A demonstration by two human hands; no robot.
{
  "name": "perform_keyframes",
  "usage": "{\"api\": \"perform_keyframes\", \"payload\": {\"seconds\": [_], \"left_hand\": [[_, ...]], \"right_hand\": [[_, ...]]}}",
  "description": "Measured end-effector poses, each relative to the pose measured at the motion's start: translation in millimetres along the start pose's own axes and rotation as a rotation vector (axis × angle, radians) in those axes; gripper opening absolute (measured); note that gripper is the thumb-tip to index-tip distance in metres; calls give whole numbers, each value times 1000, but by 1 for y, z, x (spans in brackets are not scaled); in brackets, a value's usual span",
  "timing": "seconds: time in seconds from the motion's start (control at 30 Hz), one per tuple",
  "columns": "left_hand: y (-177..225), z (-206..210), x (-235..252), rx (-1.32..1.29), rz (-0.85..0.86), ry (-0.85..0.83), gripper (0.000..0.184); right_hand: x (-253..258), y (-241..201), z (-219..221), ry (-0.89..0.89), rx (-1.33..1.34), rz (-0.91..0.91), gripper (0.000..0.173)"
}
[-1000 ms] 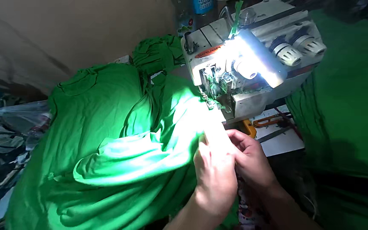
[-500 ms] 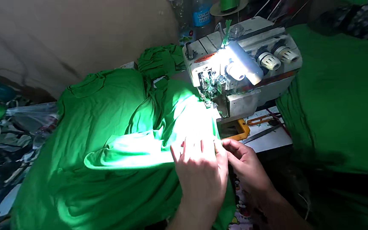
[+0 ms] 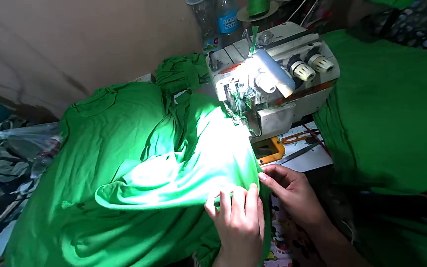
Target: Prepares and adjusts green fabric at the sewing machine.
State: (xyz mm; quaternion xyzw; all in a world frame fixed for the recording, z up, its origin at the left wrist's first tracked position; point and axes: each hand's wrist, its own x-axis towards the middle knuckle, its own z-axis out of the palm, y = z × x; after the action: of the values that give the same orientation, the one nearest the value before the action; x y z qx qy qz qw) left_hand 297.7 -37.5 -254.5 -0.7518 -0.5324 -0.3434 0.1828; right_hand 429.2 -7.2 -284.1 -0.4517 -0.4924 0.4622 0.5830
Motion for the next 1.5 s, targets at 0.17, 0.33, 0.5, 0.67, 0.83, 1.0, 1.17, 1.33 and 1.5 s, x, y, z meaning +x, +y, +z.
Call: {"api": "perform_keyframes", "payload": {"seconds": [0.17,0.33,0.5,0.67,0.83,1.0,1.17,1.33,1.5], "left_hand": [[-6,20,16,76,44,56,17],[-11,31,27,47,23,47,26],[-18,36,24,-103,26,188,11],[-14,34,19,-121,31,149,14],[-12,35,19,-157,37,160,11],[-15,45,14,-251,61,165,15],[-36,56,0,-202,179,100,33],[-49,51,14,-198,203,132,21],[-49,44,56,-197,83,106,20]], "right_hand": [[15,-2,2,-2,-38,-45,11],[30,-11,1,-30,-51,-60,13],[31,-14,-3,-31,-47,-67,11],[28,-12,-6,-15,8,-60,6],[24,-20,-5,-20,40,26,14],[27,-19,-4,-33,98,40,17],[29,-21,-3,-38,82,26,10],[48,-19,7,4,-12,-3,7],[83,-16,21,151,-208,-145,31]]}}
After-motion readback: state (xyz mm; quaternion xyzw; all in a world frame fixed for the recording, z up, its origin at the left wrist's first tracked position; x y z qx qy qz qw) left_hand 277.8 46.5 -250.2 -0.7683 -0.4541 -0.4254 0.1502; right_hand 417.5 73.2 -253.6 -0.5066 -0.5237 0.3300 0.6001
